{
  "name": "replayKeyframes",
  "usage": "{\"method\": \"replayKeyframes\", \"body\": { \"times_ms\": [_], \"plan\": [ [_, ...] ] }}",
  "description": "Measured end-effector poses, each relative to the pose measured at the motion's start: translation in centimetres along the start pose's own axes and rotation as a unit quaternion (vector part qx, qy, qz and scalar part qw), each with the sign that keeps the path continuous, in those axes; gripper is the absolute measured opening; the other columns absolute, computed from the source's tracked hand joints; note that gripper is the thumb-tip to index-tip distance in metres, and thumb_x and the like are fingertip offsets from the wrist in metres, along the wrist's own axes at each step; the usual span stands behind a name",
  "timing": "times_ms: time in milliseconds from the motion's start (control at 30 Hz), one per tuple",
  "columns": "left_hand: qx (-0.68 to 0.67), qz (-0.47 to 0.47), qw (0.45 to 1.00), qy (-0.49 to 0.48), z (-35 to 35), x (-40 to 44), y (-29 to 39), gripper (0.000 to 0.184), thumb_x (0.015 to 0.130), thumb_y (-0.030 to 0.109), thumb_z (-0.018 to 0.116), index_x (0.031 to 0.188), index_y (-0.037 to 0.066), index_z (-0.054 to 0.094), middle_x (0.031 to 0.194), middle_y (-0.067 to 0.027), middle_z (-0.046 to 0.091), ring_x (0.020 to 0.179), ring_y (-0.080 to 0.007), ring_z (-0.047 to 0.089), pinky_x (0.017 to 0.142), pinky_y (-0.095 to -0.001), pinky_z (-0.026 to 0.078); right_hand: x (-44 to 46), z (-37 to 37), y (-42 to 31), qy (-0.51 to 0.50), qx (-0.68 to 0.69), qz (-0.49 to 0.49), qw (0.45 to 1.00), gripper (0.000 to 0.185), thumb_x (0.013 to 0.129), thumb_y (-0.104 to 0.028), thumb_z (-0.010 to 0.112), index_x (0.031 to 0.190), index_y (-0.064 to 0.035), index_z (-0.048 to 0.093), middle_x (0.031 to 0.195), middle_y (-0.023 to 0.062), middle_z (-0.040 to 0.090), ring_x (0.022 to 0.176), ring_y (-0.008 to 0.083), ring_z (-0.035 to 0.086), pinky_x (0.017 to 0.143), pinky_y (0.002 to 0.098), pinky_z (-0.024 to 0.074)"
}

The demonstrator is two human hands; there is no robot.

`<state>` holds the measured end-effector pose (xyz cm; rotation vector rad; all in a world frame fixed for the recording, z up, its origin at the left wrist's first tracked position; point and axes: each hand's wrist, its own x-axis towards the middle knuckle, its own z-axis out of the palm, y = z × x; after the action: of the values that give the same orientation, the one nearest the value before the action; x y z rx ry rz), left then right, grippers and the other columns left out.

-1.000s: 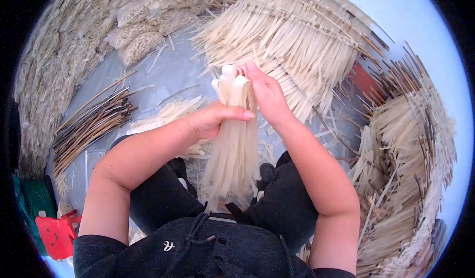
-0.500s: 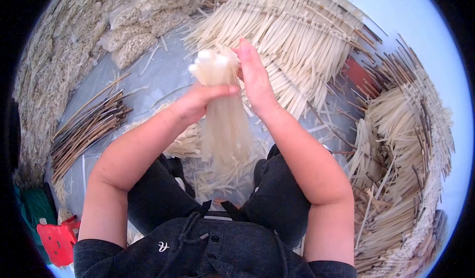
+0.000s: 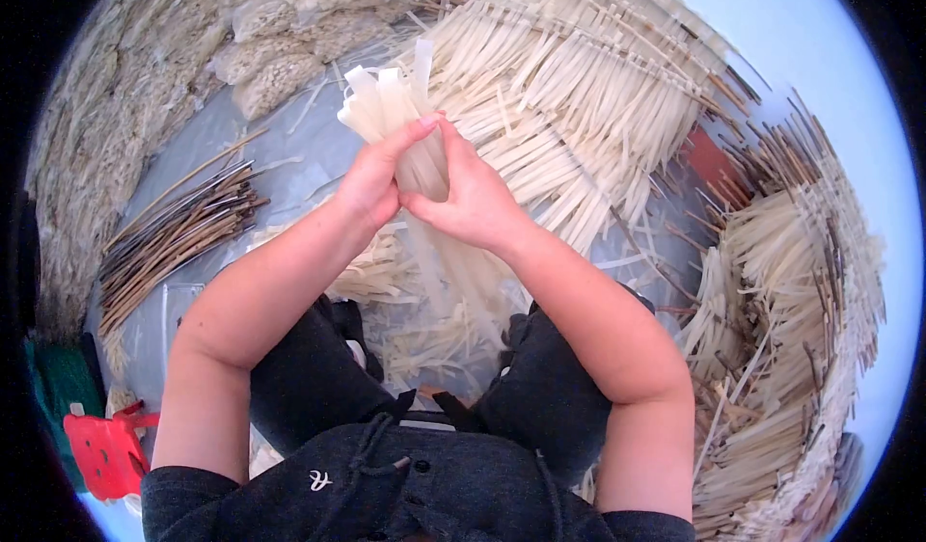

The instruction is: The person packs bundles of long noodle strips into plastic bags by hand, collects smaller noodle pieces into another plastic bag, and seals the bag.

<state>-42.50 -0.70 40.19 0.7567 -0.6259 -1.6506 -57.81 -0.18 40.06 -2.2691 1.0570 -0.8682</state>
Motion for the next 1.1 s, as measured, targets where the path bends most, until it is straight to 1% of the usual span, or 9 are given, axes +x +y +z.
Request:
{"method": "replayKeyframes", "body": {
  "times_ms": [200,400,467,500,567,733,800,1033,1100],
  "plan": [
    [0.074,0.002,0.994,0.075,-0.3,0.1,-0.3,0.042,0.080,0.017,0.075,0.115,0.002,0.057,0.106,-0.0107,0.063,0.095,-0.0220,0.062,0.082,-0.0375,0.052,-0.3,-0.1,-1.6,-0.117,0.014,0.089,0.989,0.094,0.076,-0.040,0.070,0.143,0.0050,0.021,0.127,0.0291,0.050,0.118,0.0371,0.053,0.100,0.0391,0.0420],
    [0.090,-0.049,0.994,0.027,-0.5,-0.3,0.0,0.043,0.082,0.022,0.073,0.116,0.001,0.056,0.107,-0.0107,0.062,0.094,-0.0218,0.062,0.081,-0.0378,0.052,1.0,-2.7,-1.8,-0.158,-0.135,0.074,0.975,0.101,0.070,-0.049,0.073,0.142,0.0043,0.026,0.128,0.0301,0.048,0.113,0.0400,0.055,0.096,0.0412,0.0457],
    [0.109,-0.073,0.991,0.033,-0.3,-0.5,-0.5,0.046,0.080,0.020,0.073,0.118,0.001,0.055,0.109,-0.0114,0.062,0.096,-0.0224,0.062,0.082,-0.0385,0.052,1.5,-3.8,-1.6,-0.013,0.081,0.157,0.984,0.091,0.078,-0.048,0.070,0.143,0.0007,0.029,0.132,0.0267,0.048,0.115,0.0354,0.056,0.098,0.0404,0.0441],
    [0.129,-0.095,0.986,0.040,-0.2,-0.6,-0.8,0.049,0.079,0.019,0.074,0.120,0.002,0.054,0.111,-0.0121,0.061,0.098,-0.0229,0.061,0.082,-0.0392,0.052,1.9,-3.8,-0.7,-0.011,0.080,0.158,0.984,0.091,0.078,-0.048,0.070,0.143,0.0007,0.029,0.132,0.0267,0.048,0.115,0.0354,0.056,0.098,0.0404,0.0441],
    [0.134,-0.096,0.986,-0.003,0.8,-1.8,-1.2,0.050,0.078,0.020,0.074,0.121,0.002,0.054,0.110,-0.0118,0.062,0.100,-0.0226,0.061,0.084,-0.0387,0.051,2.3,-3.3,1.3,0.100,0.023,-0.019,0.995,0.082,0.087,-0.045,0.063,0.145,0.0011,0.027,0.135,0.0236,0.047,0.116,0.0309,0.056,0.100,0.0382,0.0417],
    [0.113,-0.074,0.988,-0.077,1.1,-2.1,-1.9,0.052,0.078,0.020,0.074,0.123,0.002,0.052,0.112,-0.0110,0.061,0.105,-0.0225,0.059,0.087,-0.0382,0.049,1.3,-2.6,-0.5,-0.070,0.155,0.066,0.983,0.084,0.089,-0.041,0.063,0.147,0.0008,0.020,0.140,0.0257,0.040,0.129,0.0317,0.045,0.101,0.0375,0.0402],
    [0.057,-0.069,0.994,-0.069,0.7,-1.1,-1.6,0.053,0.079,0.018,0.073,0.124,0.002,0.050,0.114,-0.0113,0.059,0.105,-0.0235,0.059,0.087,-0.0390,0.050,1.1,-2.2,-0.9,0.055,0.154,-0.005,0.987,0.090,0.086,-0.038,0.067,0.148,0.0017,0.016,0.145,0.0257,0.033,0.132,0.0339,0.040,0.102,0.0394,0.0398],
    [0.042,0.005,0.997,0.062,-0.3,1.2,2.5,0.045,0.078,0.018,0.075,0.114,0.000,0.057,0.105,-0.0119,0.062,0.095,-0.0233,0.062,0.081,-0.0404,0.052,1.0,-0.9,-1.7,0.100,0.042,0.009,0.994,0.087,0.085,-0.022,0.069,0.149,-0.0006,0.013,0.149,0.0220,0.029,0.131,0.0331,0.042,0.101,0.0375,0.0426],
    [0.062,-0.017,0.998,0.015,0.9,0.5,4.0,0.043,0.078,0.018,0.075,0.113,0.001,0.058,0.103,-0.0100,0.062,0.094,-0.0217,0.062,0.080,-0.0382,0.052,2.2,-1.5,-1.1,0.162,0.230,-0.055,0.958,0.070,0.088,-0.007,0.060,0.147,-0.0023,0.023,0.145,0.0189,0.035,0.125,0.0291,0.049,0.099,0.0334,0.0447]
  ]
}}
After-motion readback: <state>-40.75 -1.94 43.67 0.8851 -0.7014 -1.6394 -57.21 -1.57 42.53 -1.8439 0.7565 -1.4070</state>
